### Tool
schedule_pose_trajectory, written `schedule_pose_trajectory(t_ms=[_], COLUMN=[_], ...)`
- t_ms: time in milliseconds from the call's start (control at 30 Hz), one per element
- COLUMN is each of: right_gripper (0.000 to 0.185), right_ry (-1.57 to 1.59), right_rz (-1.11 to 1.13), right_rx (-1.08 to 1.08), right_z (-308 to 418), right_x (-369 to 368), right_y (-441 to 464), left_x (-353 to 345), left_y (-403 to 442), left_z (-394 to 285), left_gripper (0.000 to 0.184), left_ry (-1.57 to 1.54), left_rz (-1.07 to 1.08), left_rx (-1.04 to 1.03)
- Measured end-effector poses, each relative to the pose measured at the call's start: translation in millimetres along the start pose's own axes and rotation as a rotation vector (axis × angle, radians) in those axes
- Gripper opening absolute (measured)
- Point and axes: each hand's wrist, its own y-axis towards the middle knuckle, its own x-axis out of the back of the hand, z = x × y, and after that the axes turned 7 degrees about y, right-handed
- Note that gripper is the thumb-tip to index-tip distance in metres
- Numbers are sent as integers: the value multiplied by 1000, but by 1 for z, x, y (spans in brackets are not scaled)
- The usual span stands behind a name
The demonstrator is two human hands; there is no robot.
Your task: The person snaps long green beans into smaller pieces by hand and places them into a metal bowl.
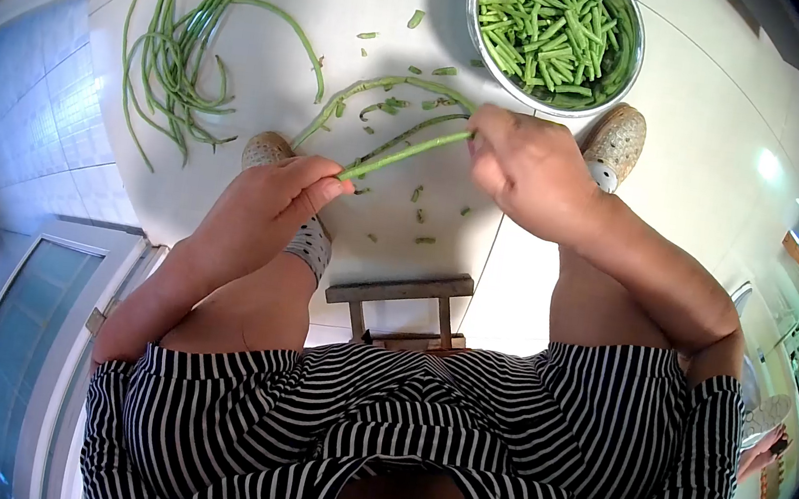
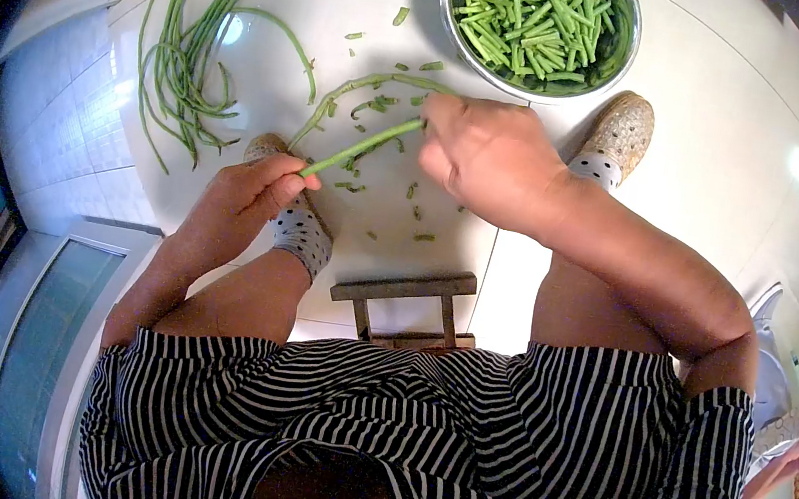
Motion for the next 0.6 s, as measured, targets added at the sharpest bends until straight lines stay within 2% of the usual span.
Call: schedule_pose_trajectory(t_ms=[33,100,167,233,267,300,367,433,533,600], right_gripper=[17,21,26,32,36,36,34,32,24,20], right_ry=[158,460,448,-483,-716,-717,43,140,17,-11], right_rz=[-117,-283,-288,-395,-419,-419,-159,102,196,160], right_rx=[7,-245,-317,-102,-97,-96,-45,135,141,149], right_z=[2,-7,-41,-66,-61,-54,-24,9,26,21], right_x=[4,23,47,41,38,36,27,19,1,-5], right_y=[0,10,20,19,20,19,14,11,5,3], left_x=[0,1,1,0,0,-1,0,0,3,3], left_y=[1,-1,-2,-2,-1,0,2,3,5,5], left_z=[0,-2,-4,-4,-3,-3,-6,-9,-13,-13], left_gripper=[25,26,27,28,28,27,27,26,25,26], left_ry=[0,-3,-53,-104,-99,-94,-87,-78,-37,12], left_rz=[-1,4,23,40,23,6,8,11,36,50], left_rx=[-1,21,79,131,99,64,59,56,45,29])
